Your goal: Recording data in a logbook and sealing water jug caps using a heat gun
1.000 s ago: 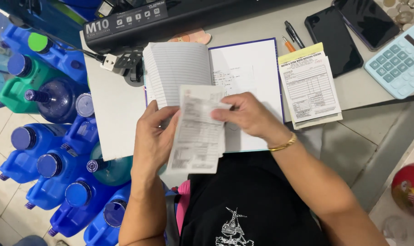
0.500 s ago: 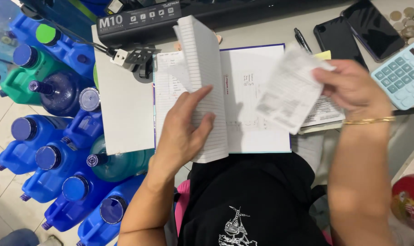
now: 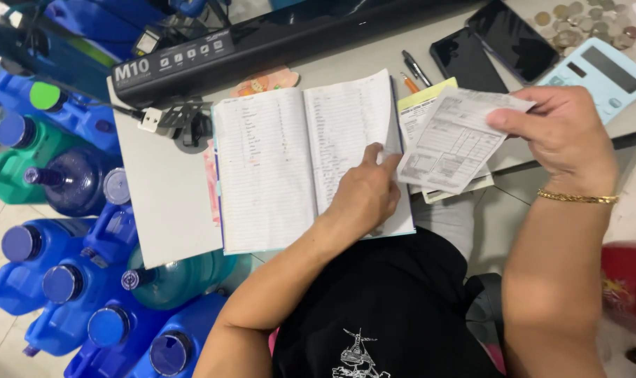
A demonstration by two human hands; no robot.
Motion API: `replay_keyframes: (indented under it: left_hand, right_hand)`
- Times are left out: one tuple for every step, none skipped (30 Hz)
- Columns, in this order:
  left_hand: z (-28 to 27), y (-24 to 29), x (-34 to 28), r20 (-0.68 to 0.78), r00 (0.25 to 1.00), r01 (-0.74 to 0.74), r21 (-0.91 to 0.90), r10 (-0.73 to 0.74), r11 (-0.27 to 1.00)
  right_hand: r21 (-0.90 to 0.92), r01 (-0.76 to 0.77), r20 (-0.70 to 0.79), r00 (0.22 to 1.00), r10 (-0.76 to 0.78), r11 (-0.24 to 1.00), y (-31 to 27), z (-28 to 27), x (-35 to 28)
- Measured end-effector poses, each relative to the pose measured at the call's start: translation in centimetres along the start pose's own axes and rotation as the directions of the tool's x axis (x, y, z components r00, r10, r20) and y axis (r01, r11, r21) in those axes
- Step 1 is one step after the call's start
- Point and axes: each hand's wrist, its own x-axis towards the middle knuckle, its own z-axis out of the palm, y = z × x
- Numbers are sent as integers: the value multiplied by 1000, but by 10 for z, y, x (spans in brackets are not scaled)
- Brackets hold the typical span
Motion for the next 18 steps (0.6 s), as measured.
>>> replay_keyframes:
  left_hand:
    - [0, 1, 0, 5, 1000, -11, 1, 11, 1000]
    - [-1, 3, 1, 37, 999, 4, 8, -4, 1000]
    - [-1, 5, 1, 66, 998, 20, 15, -21, 1000]
    - [-6, 12, 2, 69, 998, 11, 16, -12, 1000]
    - [-11, 18, 2, 133, 989, 54, 67, -63, 996]
    - [-17, 24, 1, 193, 974, 94, 120, -116, 988]
    - [-12, 22, 1, 190, 975, 93, 123, -115, 988]
    - [-7, 20, 1, 146, 987, 43, 182, -70, 982]
    - [-2, 17, 1, 104, 994, -3, 243, -22, 970]
    - [-8, 19, 0, 100, 995, -3, 246, -23, 969]
    - [-12, 21, 1, 98, 994, 40, 155, -56, 987]
    - [-17, 24, 1, 100, 991, 82, 63, -88, 995]
    - [-15, 16, 1, 98, 991, 79, 65, -85, 995]
    - [-13, 9, 1, -38, 995, 84, -247, -97, 965]
    - [-11, 0, 0, -163, 975, 40, -533, -148, 845]
    - [-24, 11, -4, -165, 975, 37, -532, -147, 846]
    - [-36, 21, -9, -61, 976, 112, -683, -210, 722]
    - [-49, 31, -14, 53, 967, 191, -801, -251, 567]
  right_hand:
    - [0, 1, -12, 1000, -1, 1000, -6, 2, -2]
    - [-60, -22, 29, 999, 24, 998, -12, 4, -4]
    - [-121, -43, 71, 996, 52, 992, -19, 6, -5]
    - [-121, -41, 62, 997, 49, 992, -28, 8, -6]
    - [-148, -111, 80, 989, 124, 983, -36, 11, -7]
    - [-176, -179, 97, 975, 198, 968, -45, 15, -7]
    - [-174, -175, 97, 976, 194, 969, -49, 17, -7]
    - [-209, -179, 98, 974, 203, 961, -53, 19, -8]
    - [-245, -181, 99, 972, 211, 952, -57, 21, -7]
    - [-244, -177, 101, 973, 206, 954, -55, 21, -7]
    - [-251, -148, 98, 979, 177, 957, -53, 20, -6]
    - [-259, -119, 95, 984, 147, 959, -51, 19, -5]
    - [-258, -116, 93, 985, 144, 959, -55, 20, -7]
    - [-278, -102, 100, 986, 135, 955, -58, 21, -8]
    - [-299, -88, 109, 986, 125, 950, -62, 23, -9]
    - [-298, -84, 109, 987, 122, 951, -63, 25, -10]
    - [-287, -77, 114, 987, 114, 955, -65, 28, -10]
    - [-275, -70, 120, 987, 106, 959, -66, 32, -11]
